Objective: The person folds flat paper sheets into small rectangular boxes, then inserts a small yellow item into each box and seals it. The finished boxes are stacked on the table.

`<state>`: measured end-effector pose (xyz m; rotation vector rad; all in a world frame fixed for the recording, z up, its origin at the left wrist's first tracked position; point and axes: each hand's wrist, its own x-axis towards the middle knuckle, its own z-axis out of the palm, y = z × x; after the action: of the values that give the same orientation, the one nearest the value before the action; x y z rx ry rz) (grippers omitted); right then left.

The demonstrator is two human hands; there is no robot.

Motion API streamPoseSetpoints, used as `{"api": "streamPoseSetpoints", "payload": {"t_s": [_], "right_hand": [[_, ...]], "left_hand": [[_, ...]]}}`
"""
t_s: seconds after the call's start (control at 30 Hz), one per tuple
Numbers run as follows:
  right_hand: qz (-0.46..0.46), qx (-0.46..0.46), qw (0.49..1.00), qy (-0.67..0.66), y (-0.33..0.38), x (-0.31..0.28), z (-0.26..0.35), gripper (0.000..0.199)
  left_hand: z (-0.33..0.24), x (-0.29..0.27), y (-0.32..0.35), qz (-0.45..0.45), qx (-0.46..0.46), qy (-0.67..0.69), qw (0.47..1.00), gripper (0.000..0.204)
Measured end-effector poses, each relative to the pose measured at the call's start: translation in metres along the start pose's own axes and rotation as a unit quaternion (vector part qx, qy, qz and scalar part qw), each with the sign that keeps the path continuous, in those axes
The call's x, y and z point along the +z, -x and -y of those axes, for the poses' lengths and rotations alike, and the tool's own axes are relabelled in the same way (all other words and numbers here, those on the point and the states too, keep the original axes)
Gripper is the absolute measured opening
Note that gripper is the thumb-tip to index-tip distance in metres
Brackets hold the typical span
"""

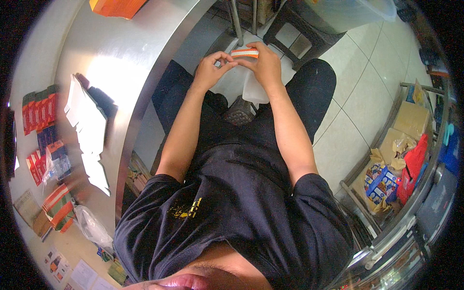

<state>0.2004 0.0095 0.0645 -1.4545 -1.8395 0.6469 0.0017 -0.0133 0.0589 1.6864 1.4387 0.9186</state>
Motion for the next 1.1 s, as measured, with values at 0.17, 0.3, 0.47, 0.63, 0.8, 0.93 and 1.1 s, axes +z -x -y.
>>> {"api": "streamPoseSetpoints", "payload": {"t_s": [0.17, 0.3, 0.47, 0.63, 0.8, 0.93, 1.1], "right_hand": [[0.006, -0.043, 0.998, 0.034, 0.000, 0.000, 0.004, 0.052], [0.023, -0.074, 0.995, 0.059, 0.001, 0.003, 0.003, 0.053], [0.053, -0.099, 0.992, 0.058, 0.001, 0.006, 0.001, 0.057], [0.067, -0.097, 0.992, 0.054, 0.000, 0.004, 0.000, 0.060], [0.060, -0.086, 0.994, 0.024, -0.002, 0.005, -0.002, 0.059], [0.077, -0.064, 0.995, -0.022, -0.002, 0.005, -0.003, 0.058], [0.087, -0.059, 0.994, -0.019, -0.001, 0.002, 0.000, 0.061]], "left_hand": [[0.009, -0.002, -0.001, 0.035, -0.020, -0.037, 0.998, 0.025], [0.016, -0.002, 0.002, 0.081, -0.071, -0.065, 0.992, 0.024], [0.031, -0.007, 0.005, 0.170, -0.110, 0.034, 0.979, 0.026], [0.023, -0.016, 0.005, 0.240, -0.162, 0.087, 0.953, 0.030], [0.026, -0.014, 0.004, 0.271, -0.209, 0.142, 0.929, 0.030], [0.029, -0.014, 0.000, 0.308, -0.242, 0.200, 0.898, 0.029], [0.025, -0.018, 0.000, 0.328, -0.260, 0.257, 0.871, 0.029]]}}
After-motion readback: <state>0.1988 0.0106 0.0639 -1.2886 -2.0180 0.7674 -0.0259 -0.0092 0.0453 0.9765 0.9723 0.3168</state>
